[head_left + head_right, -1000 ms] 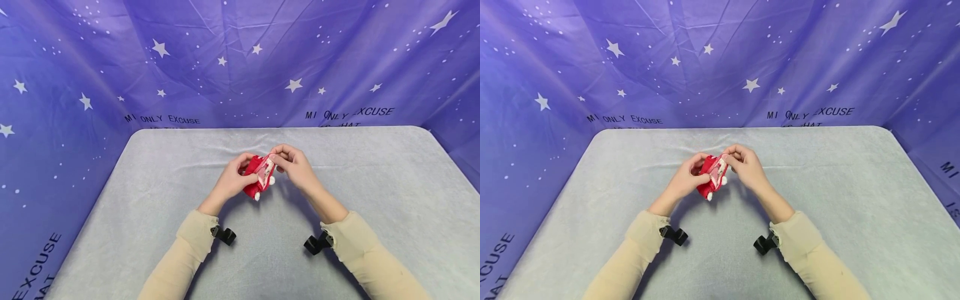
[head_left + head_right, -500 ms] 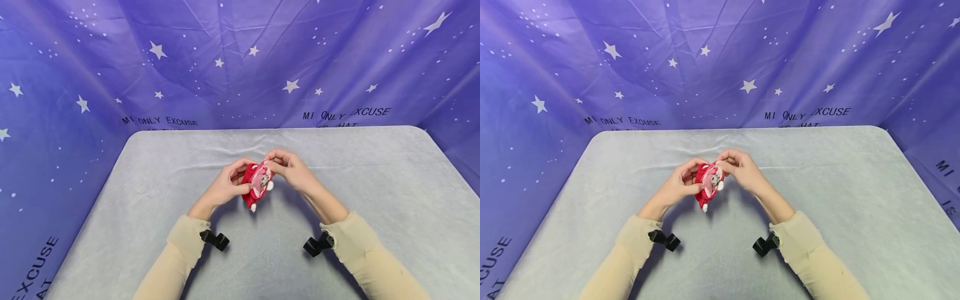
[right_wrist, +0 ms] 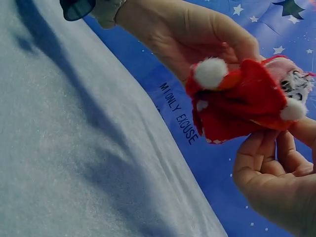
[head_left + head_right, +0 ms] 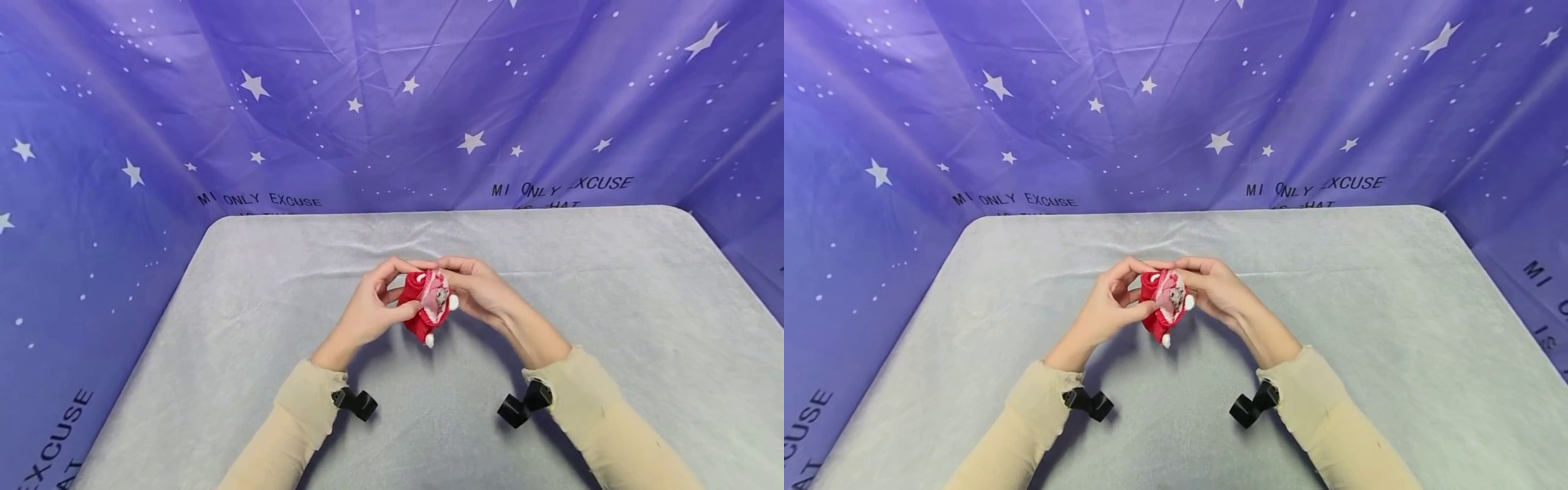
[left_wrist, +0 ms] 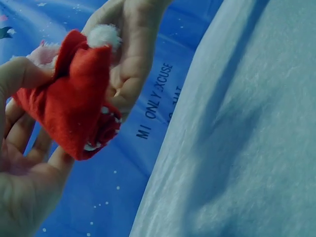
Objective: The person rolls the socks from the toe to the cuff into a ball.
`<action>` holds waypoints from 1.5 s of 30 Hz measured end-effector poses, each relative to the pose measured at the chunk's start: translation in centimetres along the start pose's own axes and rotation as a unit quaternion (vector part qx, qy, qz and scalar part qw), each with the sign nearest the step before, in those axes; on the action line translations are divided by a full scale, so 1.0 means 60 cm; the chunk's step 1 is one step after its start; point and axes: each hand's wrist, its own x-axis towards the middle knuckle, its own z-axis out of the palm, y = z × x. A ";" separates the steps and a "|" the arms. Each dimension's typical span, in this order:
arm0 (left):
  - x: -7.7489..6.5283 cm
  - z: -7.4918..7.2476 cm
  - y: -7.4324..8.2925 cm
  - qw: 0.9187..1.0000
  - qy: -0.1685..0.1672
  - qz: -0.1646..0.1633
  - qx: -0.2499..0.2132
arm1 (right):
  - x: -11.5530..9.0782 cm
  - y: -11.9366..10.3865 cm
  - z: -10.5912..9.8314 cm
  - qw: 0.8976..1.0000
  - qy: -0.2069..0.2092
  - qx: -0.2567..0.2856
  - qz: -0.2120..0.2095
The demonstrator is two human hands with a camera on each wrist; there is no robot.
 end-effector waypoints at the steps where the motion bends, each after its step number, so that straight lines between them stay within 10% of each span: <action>1: 0.000 0.002 0.000 1.000 0.009 0.000 -0.005 | 0.001 0.001 0.001 1.000 0.005 -0.002 -0.002; 24: -0.001 -0.023 0.002 0.989 0.144 0.004 -0.026 | -0.003 -0.009 0.039 0.962 0.124 -0.226 -0.088; 31: -0.002 -0.024 0.000 0.985 0.154 0.026 -0.069 | -0.005 -0.010 0.024 0.998 0.062 0.003 -0.022; 36: 0.000 -0.018 0.000 0.976 0.173 0.049 -0.124 | -0.007 0.001 0.005 0.975 -0.043 0.215 0.026; 40: 0.003 -0.014 0.000 0.971 0.181 0.039 -0.150 | -0.006 0.009 0.005 0.975 -0.061 0.212 0.019; 45: 0.010 -0.007 0.002 0.977 0.168 0.005 -0.133 | -0.005 0.012 0.016 0.996 0.035 0.088 -0.004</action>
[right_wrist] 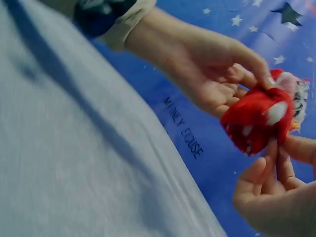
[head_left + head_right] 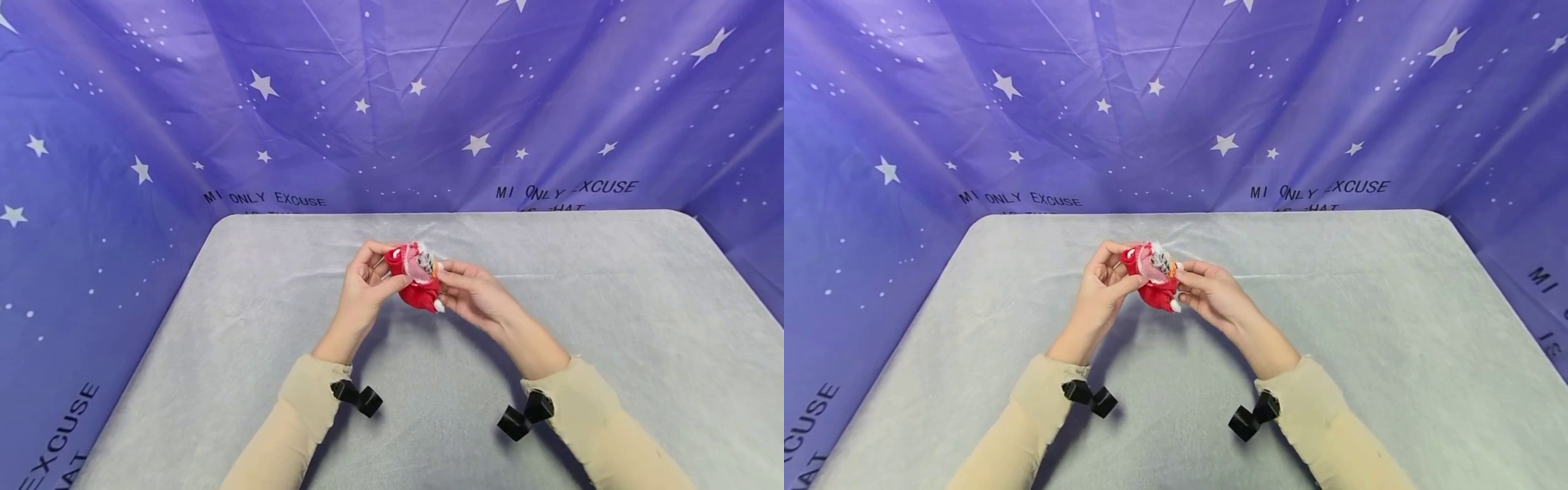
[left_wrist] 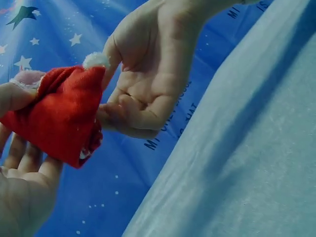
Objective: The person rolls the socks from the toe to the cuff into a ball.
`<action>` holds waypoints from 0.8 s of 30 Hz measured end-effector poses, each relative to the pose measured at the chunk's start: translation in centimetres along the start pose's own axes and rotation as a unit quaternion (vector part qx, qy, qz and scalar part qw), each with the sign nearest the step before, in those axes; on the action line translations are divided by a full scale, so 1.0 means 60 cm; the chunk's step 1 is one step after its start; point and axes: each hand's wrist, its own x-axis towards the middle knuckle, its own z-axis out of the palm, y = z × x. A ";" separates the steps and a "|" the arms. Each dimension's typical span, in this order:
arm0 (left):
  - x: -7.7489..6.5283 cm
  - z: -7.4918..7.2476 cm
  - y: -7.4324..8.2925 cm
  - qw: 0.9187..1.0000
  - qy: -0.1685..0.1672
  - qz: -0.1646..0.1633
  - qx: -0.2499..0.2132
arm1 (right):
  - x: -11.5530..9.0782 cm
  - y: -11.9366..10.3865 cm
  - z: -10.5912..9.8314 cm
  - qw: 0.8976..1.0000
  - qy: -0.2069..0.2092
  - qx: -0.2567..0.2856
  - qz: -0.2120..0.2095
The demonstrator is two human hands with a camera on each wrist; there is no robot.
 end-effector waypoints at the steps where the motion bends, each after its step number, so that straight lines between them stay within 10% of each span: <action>1: 0.001 0.001 0.001 1.000 0.000 -0.007 0.005 | 0.000 0.002 0.003 0.999 0.020 -0.039 -0.022; 5: 0.004 0.004 0.008 0.999 0.007 -0.035 0.008 | -0.002 0.008 0.008 0.954 0.090 -0.215 -0.186; 10: 0.008 0.006 0.016 0.997 0.020 -0.070 -0.016 | -0.006 0.006 0.002 0.820 0.078 -0.408 -0.394; 13: 0.010 0.007 0.019 0.995 0.030 -0.088 -0.032 | -0.008 0.002 -0.005 0.765 0.045 -0.468 -0.440; 24: 0.016 0.010 0.018 0.991 0.070 -0.112 -0.032 | -0.006 -0.010 -0.005 0.703 0.003 -0.532 -0.471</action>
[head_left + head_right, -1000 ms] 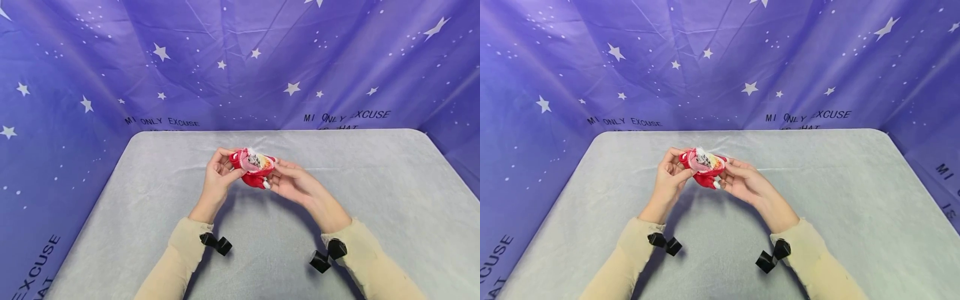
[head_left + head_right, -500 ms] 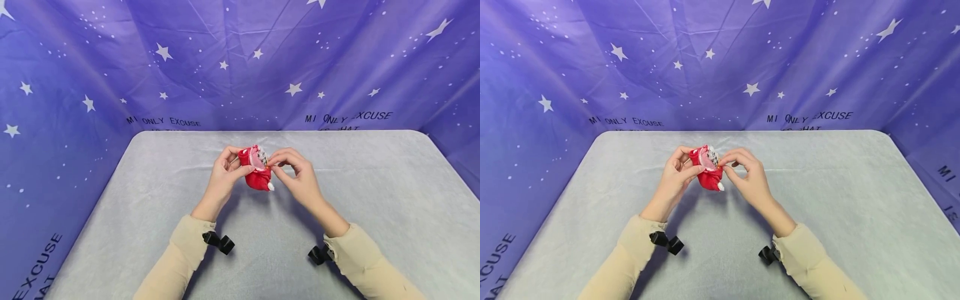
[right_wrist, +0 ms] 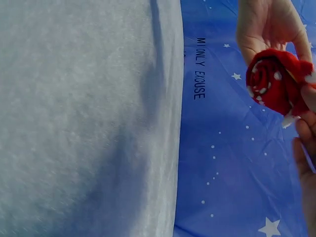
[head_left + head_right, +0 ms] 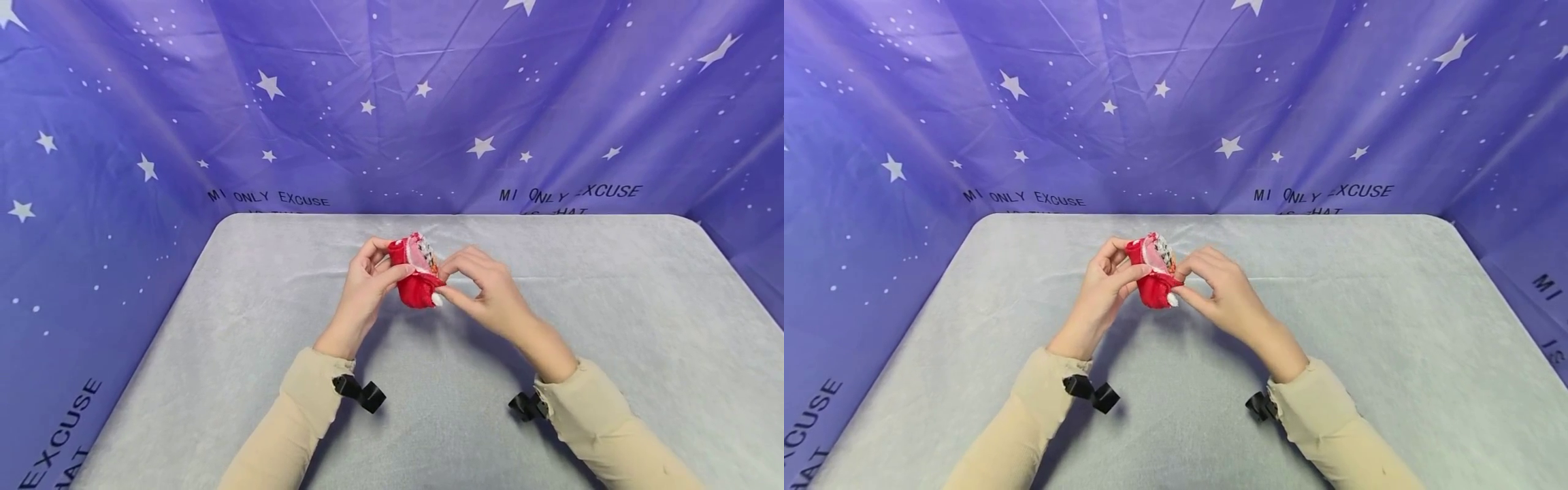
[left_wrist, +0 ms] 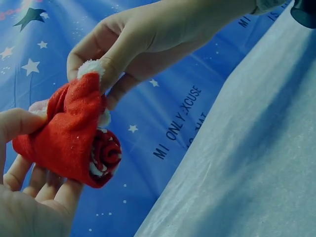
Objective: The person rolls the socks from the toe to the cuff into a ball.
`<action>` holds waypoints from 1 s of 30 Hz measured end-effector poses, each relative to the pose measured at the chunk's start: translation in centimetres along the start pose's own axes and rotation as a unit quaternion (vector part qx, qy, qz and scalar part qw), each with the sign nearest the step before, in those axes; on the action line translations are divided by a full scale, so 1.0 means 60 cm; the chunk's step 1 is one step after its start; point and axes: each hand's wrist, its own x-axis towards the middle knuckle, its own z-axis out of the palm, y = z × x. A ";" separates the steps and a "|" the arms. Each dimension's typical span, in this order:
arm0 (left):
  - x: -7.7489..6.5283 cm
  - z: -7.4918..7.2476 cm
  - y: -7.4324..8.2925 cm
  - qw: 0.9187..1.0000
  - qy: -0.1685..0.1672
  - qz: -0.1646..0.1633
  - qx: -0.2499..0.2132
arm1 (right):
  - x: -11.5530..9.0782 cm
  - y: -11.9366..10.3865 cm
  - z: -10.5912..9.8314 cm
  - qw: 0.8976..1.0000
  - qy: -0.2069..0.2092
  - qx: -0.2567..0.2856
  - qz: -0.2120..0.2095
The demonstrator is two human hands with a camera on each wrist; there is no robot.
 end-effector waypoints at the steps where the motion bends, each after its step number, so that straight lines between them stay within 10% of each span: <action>1: 0.001 0.001 0.000 1.000 0.008 0.003 0.000 | -0.001 -0.001 0.001 1.000 0.011 -0.010 -0.014; 12: 0.012 0.014 0.005 0.996 0.079 0.022 -0.045 | -0.013 -0.020 0.013 0.978 0.111 -0.122 -0.126; 30: -0.003 0.022 0.007 0.996 0.073 0.013 -0.044 | -0.010 -0.022 0.033 0.991 0.088 -0.093 0.037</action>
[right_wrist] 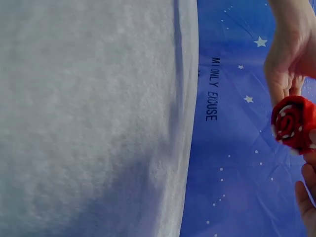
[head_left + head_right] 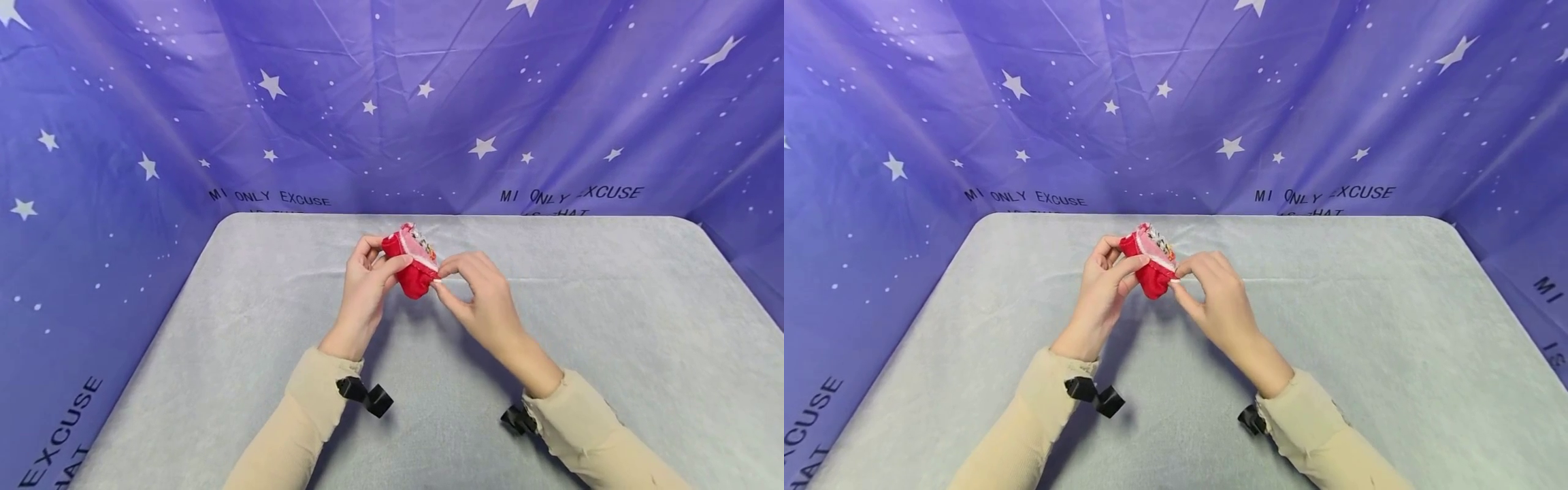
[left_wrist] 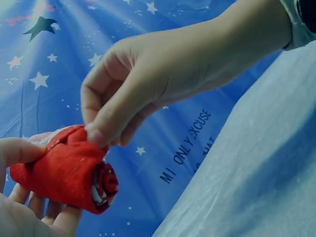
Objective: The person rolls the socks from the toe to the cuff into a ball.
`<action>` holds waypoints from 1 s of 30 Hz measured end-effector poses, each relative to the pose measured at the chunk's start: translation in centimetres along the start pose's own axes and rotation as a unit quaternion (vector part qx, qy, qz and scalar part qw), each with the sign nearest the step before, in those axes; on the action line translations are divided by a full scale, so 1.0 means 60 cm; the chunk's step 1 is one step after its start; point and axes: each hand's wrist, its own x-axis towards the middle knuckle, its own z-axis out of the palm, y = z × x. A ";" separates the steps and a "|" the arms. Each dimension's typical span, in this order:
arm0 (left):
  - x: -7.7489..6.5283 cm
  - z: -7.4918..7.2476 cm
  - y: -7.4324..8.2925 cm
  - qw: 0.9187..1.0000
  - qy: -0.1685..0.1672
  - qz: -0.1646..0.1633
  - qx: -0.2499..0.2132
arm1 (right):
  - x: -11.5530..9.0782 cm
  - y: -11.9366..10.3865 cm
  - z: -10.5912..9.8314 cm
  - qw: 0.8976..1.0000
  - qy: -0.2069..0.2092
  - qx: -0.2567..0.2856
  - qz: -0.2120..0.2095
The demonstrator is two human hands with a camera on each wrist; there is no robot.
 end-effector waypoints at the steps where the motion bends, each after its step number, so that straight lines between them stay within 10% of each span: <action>1: 0.000 0.000 0.000 1.000 -0.001 -0.002 -0.001 | 0.001 0.001 0.001 1.000 0.005 0.000 0.005; 12: 0.004 -0.011 0.003 1.000 -0.002 -0.015 -0.009 | 0.003 0.016 -0.005 0.994 -0.016 0.104 0.038; 30: 0.018 -0.021 -0.001 0.999 0.019 0.021 0.024 | -0.001 0.011 -0.014 0.986 -0.024 0.093 -0.138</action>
